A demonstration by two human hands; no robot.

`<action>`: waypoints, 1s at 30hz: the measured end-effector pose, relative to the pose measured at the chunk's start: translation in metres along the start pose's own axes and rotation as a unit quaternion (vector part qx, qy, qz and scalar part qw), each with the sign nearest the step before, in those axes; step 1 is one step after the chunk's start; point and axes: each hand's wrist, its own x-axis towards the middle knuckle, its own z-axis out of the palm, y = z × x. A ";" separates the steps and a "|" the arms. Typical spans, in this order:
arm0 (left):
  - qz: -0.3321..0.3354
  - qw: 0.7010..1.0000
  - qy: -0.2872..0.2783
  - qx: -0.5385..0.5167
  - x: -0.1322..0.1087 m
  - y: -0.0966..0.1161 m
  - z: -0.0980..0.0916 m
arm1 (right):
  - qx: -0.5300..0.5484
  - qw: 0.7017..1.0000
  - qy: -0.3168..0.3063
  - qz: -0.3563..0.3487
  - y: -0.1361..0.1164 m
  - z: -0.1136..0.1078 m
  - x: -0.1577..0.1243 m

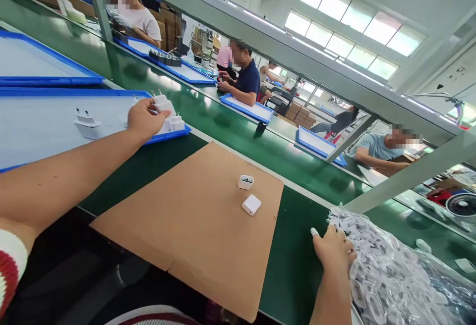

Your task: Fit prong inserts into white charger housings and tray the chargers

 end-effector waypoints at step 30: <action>0.024 0.689 -0.635 -0.349 -0.246 0.120 0.078 | 0.473 0.735 0.055 -0.483 -0.060 0.018 -0.072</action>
